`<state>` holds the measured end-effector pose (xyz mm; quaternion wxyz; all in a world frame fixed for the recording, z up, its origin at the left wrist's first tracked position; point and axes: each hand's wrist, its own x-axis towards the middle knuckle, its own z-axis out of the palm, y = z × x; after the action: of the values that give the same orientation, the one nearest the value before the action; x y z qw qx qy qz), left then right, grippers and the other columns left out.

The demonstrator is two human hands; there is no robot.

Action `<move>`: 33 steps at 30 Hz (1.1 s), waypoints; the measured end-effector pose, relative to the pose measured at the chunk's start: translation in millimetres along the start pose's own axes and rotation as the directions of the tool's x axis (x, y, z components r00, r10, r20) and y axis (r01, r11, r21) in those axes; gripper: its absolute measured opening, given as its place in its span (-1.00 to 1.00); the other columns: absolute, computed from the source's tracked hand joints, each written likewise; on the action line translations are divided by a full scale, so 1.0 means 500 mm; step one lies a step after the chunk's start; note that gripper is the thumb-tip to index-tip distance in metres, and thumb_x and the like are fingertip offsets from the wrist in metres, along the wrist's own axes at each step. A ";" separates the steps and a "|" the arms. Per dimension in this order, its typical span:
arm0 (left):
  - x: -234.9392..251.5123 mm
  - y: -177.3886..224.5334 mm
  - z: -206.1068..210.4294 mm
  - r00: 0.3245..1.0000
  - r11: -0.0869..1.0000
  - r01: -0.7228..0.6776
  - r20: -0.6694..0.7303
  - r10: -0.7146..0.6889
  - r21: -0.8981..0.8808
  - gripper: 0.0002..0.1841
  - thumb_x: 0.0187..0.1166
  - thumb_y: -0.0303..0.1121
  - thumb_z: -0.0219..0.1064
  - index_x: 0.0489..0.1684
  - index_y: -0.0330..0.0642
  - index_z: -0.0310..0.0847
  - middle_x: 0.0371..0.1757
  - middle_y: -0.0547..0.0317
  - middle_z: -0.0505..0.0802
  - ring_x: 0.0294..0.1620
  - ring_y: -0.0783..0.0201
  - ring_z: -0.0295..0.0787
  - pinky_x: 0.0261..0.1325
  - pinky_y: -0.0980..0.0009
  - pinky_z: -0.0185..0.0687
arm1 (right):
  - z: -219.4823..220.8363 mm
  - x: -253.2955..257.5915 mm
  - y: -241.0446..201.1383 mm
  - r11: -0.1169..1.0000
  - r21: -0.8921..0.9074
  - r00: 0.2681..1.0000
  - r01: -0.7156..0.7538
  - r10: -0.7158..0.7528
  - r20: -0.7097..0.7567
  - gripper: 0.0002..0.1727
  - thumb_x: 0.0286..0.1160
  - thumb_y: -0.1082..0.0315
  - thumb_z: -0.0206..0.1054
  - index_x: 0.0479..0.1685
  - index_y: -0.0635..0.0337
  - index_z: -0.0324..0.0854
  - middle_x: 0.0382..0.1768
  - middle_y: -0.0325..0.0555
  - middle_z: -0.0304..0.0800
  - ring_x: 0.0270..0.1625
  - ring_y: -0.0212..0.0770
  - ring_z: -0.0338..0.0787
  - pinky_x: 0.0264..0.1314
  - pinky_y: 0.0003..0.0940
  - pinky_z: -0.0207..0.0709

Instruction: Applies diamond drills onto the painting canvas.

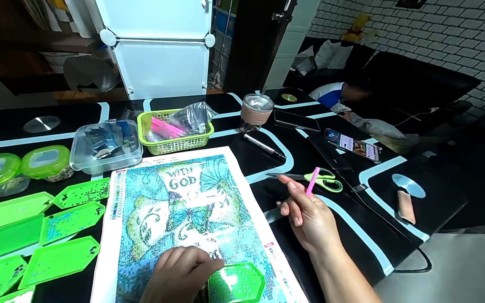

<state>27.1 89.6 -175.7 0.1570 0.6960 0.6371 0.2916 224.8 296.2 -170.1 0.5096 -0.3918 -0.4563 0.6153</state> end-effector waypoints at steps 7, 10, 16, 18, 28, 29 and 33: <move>-0.003 -0.007 0.003 0.995 0.998 -0.045 -0.084 0.048 0.043 -0.48 0.33 0.10 0.56 0.21 0.07 0.84 -0.01 0.12 0.86 0.07 0.07 0.74 0.30 -0.01 0.46 | -0.001 -0.011 0.008 0.960 -0.108 0.966 0.258 -0.254 0.051 -0.49 0.62 0.61 -0.12 0.46 0.28 0.57 -0.76 -0.23 0.74 -0.89 -0.54 0.49 -0.87 -0.68 0.35; 0.000 -0.009 0.010 0.990 0.996 -0.033 -0.134 0.043 0.078 -0.48 0.24 0.11 0.60 0.17 0.11 0.87 -0.03 0.19 0.88 0.05 0.11 0.76 0.27 0.01 0.51 | 0.000 -0.017 0.007 0.957 -0.093 0.961 0.275 -0.270 0.062 -0.56 0.60 0.62 -0.09 0.22 0.27 0.67 -0.72 -0.24 0.77 -0.91 -0.58 0.45 -0.90 -0.70 0.28; 0.007 -0.016 -0.001 0.972 0.996 -0.038 -0.229 0.055 0.078 -0.46 0.25 0.16 0.55 0.19 0.16 0.86 -0.01 0.25 0.86 0.08 0.21 0.75 0.33 0.04 0.49 | -0.003 0.008 0.022 0.963 -0.135 0.972 0.235 -0.235 0.014 -0.66 0.67 0.53 -0.04 0.15 0.27 0.64 -0.82 -0.38 0.48 -0.81 -0.49 0.49 -0.68 -0.58 0.51; 0.008 -0.022 -0.004 0.951 0.996 -0.045 -0.302 0.067 0.078 -0.45 0.26 0.21 0.53 0.19 0.19 0.86 0.00 0.30 0.86 0.08 0.27 0.74 0.33 0.09 0.50 | -0.010 0.013 0.031 0.916 -0.295 0.962 0.270 -0.268 0.048 -0.73 0.67 0.35 0.11 0.16 0.18 0.64 -0.67 -0.42 0.40 -0.71 -0.52 0.34 -0.62 -0.59 0.31; 0.008 -0.036 -0.044 0.907 0.995 0.094 -0.412 -0.082 0.009 -0.44 0.19 0.27 0.51 0.12 0.23 0.88 0.01 0.43 0.84 0.16 0.32 0.71 0.34 0.05 0.50 | -0.025 -0.018 0.003 0.300 -0.869 0.919 0.394 -0.136 0.370 -0.62 0.74 0.08 0.16 0.02 0.13 0.82 -0.09 -0.02 0.82 -0.05 -0.01 0.83 0.03 0.13 0.66; 0.007 -0.032 -0.054 0.906 0.994 0.110 -0.410 -0.103 -0.007 -0.44 0.19 0.28 0.51 0.12 0.22 0.88 0.01 0.43 0.84 0.15 0.32 0.71 0.33 0.04 0.49 | -0.037 -0.019 0.001 0.259 -0.880 0.916 0.398 -0.170 0.364 -0.66 0.67 0.11 0.24 -0.02 0.13 0.85 -0.12 0.01 0.81 -0.08 0.04 0.82 -0.01 0.16 0.66; -0.002 -0.026 -0.096 0.870 0.991 0.136 -0.479 -0.115 0.008 -0.45 0.19 0.34 0.48 0.09 0.30 0.88 -0.03 0.57 0.81 0.10 0.44 0.70 0.29 0.07 0.54 | -0.071 -0.029 0.003 0.190 -0.906 0.912 0.377 -0.246 0.328 -0.77 0.56 0.24 0.43 -0.08 0.19 0.90 -0.18 0.15 0.81 0.00 0.23 0.81 0.07 0.29 0.60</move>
<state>-12.3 82.8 -146.0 -0.0006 0.5628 0.7058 0.4303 260.6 287.8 -180.9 0.2555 -0.4831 -0.8293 0.1165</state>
